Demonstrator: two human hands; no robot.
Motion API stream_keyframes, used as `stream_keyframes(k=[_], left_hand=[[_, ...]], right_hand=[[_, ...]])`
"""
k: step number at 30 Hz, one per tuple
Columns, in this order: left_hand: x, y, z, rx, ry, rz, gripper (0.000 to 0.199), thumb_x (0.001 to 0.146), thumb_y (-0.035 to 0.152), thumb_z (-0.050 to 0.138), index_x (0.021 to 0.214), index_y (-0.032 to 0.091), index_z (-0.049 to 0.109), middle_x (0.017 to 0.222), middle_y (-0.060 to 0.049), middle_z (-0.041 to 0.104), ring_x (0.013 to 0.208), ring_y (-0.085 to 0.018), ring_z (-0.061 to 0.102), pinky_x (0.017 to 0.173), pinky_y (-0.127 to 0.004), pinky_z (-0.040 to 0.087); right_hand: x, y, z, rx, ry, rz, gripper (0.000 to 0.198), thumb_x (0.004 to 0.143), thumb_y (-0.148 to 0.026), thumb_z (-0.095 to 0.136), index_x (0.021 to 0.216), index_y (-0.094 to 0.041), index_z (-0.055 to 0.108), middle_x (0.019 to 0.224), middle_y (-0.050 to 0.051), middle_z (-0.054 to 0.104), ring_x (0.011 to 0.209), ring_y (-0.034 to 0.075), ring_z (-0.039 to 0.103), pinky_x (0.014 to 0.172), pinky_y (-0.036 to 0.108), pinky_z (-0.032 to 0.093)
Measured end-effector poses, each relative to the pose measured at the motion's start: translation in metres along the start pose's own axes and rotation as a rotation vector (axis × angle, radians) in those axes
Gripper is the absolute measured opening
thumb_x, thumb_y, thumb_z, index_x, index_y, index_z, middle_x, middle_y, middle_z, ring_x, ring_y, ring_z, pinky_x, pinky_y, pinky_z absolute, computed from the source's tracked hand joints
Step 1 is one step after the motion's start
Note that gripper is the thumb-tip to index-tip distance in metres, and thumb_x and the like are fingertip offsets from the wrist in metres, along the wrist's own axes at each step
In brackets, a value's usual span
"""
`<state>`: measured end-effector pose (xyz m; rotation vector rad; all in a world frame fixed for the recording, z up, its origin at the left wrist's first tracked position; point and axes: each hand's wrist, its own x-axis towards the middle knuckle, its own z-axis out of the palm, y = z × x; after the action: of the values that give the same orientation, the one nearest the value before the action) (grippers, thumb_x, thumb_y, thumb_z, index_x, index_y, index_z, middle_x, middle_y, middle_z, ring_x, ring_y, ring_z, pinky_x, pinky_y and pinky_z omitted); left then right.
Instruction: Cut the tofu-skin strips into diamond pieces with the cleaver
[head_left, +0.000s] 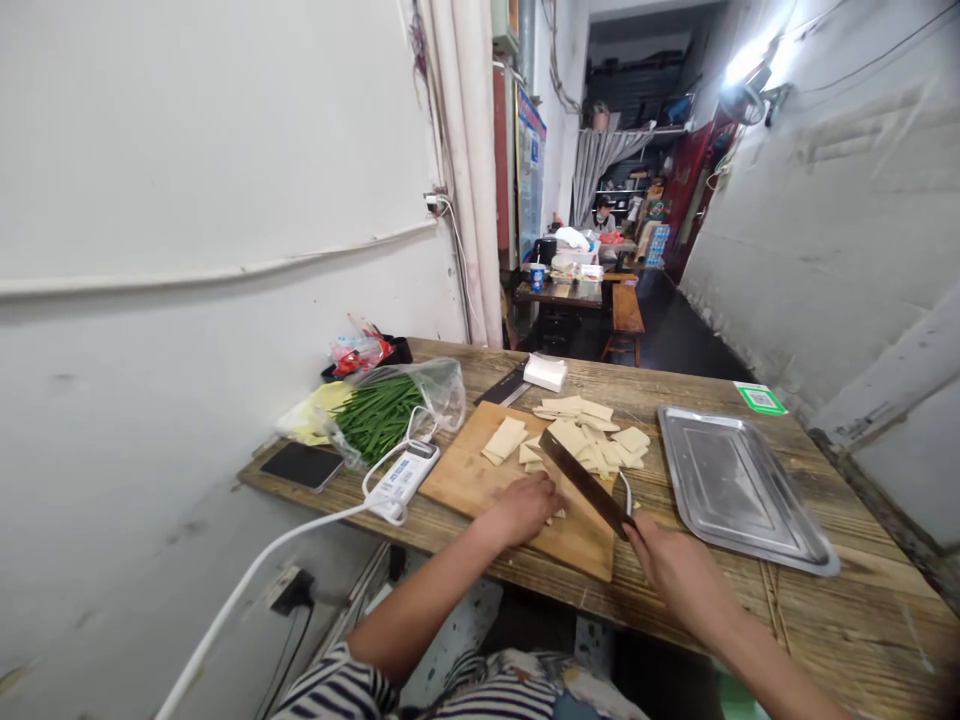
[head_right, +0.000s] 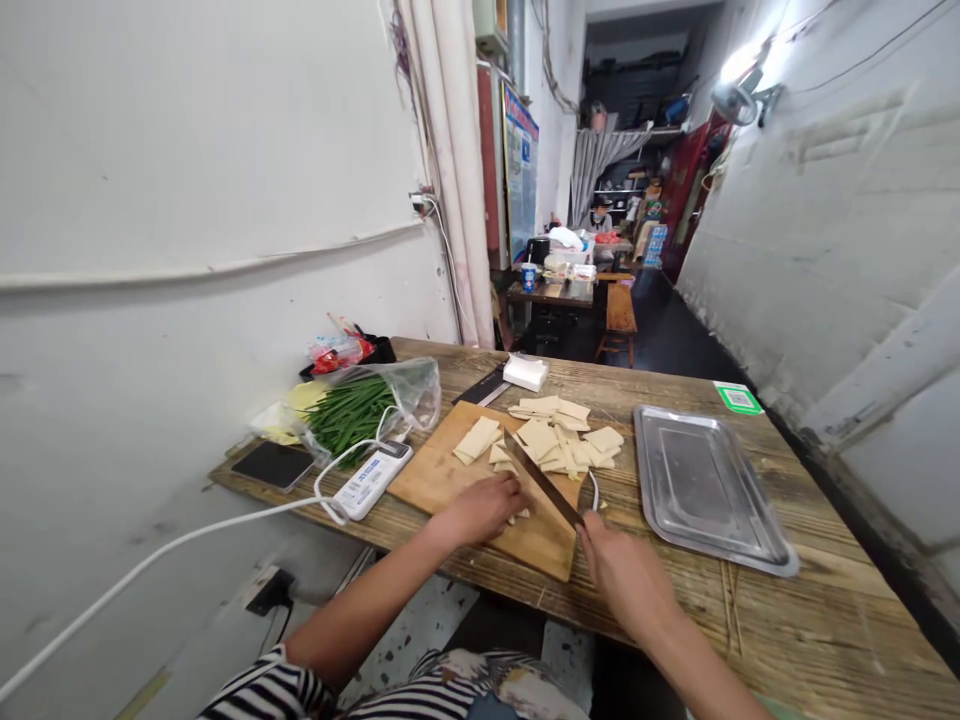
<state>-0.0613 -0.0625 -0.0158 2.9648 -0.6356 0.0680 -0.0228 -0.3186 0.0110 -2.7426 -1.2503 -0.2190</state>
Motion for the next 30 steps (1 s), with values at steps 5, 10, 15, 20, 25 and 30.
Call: stream_keyframes(k=[5,10,15,20,25,30], left_hand=[[0.000,-0.026,-0.011,-0.097,0.086,-0.145,0.018,0.072,0.008,0.059,0.087,0.016,0.063,0.095,-0.011,0.060,0.098,-0.027,0.055,0.082,-0.035,0.050],[0.008,-0.069,-0.021,-0.159,0.294,-0.342,0.035,0.077,0.009,0.057,0.111,0.013,0.060,0.113,-0.014,0.059,0.111,-0.027,0.052,0.097,-0.041,0.045],[0.046,-0.096,-0.015,-0.279,0.253,-0.232,0.039,0.073,0.007,0.065,0.111,0.012,0.066,0.115,-0.011,0.066,0.110,-0.024,0.059,0.100,-0.036,0.045],[0.056,-0.105,-0.018,-0.375,0.200,-0.102,0.055,0.067,0.005,0.068,0.121,0.017,0.063,0.129,-0.010,0.062,0.119,-0.024,0.057,0.104,-0.037,0.044],[0.028,-0.096,-0.035,-0.393,0.403,-0.246,0.049,0.087,0.010,0.044,0.134,0.021,0.052,0.139,-0.006,0.054,0.130,-0.016,0.047,0.113,-0.033,0.033],[0.003,-0.092,-0.021,-0.321,0.377,-0.600,0.057,0.073,0.023,0.069,0.128,0.015,0.055,0.131,-0.014,0.059,0.125,-0.028,0.051,0.109,-0.039,0.037]], right_hand=[[0.010,-0.003,-0.002,0.018,-0.042,0.061,0.020,0.102,-0.025,0.034,0.092,-0.018,0.050,0.073,0.006,0.067,0.063,0.024,0.067,0.051,0.031,0.027],[0.006,-0.004,0.010,0.054,-0.034,0.062,0.023,0.102,-0.024,0.032,0.092,-0.017,0.052,0.075,0.007,0.068,0.066,0.025,0.067,0.053,0.031,0.031],[-0.015,-0.003,0.019,0.112,0.025,0.015,0.025,0.102,-0.029,0.030,0.094,-0.020,0.052,0.067,0.003,0.066,0.058,0.024,0.066,0.050,0.032,0.032],[-0.025,0.003,0.011,-0.018,0.144,-0.007,0.022,0.100,-0.031,0.033,0.089,-0.022,0.051,0.059,0.000,0.061,0.048,0.024,0.062,0.044,0.033,0.028],[-0.021,0.006,0.004,-0.026,0.176,-0.017,0.022,0.100,-0.030,0.032,0.090,-0.023,0.050,0.068,0.000,0.065,0.050,0.023,0.063,0.044,0.032,0.031],[-0.034,0.010,0.015,0.173,0.219,0.090,0.033,0.103,-0.044,0.028,0.091,-0.023,0.051,0.062,0.000,0.063,0.053,0.023,0.064,0.047,0.031,0.036]])
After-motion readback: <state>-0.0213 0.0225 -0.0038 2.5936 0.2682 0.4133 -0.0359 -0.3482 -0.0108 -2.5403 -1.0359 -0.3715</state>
